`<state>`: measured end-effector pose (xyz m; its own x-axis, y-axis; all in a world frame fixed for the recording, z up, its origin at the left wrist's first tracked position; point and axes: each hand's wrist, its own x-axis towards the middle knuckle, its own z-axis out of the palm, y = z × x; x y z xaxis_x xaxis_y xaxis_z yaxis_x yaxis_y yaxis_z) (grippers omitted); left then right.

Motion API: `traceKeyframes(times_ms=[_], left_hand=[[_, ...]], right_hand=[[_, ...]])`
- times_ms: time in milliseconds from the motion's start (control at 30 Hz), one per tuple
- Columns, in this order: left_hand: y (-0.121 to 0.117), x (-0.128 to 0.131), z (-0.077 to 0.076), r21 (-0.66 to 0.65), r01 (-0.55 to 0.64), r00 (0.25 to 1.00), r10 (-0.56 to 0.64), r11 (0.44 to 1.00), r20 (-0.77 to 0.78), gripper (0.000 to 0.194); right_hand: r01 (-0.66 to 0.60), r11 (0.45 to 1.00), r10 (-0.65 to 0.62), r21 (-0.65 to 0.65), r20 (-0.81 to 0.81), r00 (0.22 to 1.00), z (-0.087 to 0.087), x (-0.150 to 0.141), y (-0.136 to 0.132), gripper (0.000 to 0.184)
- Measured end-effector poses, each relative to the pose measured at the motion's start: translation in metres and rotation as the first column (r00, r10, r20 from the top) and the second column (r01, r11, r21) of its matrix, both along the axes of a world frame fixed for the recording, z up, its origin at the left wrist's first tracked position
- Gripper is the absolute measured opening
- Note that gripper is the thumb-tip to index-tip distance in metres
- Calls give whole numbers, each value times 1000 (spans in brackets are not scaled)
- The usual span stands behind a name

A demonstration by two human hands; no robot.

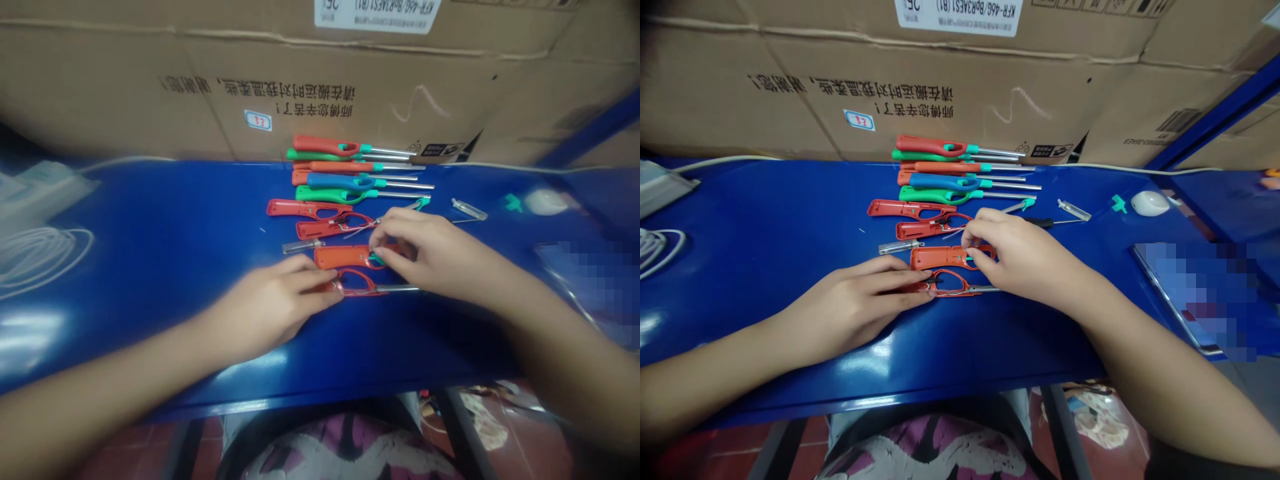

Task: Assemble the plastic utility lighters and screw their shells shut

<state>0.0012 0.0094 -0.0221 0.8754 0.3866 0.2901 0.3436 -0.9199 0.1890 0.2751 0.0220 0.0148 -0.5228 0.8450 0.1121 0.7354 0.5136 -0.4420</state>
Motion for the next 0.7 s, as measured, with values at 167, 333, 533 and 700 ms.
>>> traceKeyframes(times_ms=[167, 333, 533, 700], left_hand=[[0, -1, -1, 14, 6, 1000, -6, 1000, -11, 35], [1, -1, -2, 26, 13, 1000, -13, 1000, 1, 36], [0, 0, -5, -15, -30, 998, 31, 999, 46, 29], [0, 1, -7, -143, -121, 988, 134, 982, 83, 25]], right_hand=[[52, 996, -37, -66, 212, 977, 1, 12, 0, 14], [74, 992, -29, -107, 374, 927, -1, 15, 1, 13], [21, 996, 5, -84, 292, 956, 3, 13, 5, 10], [-37, 997, 43, -63, 103, 994, 8, 10, 3, 20]])
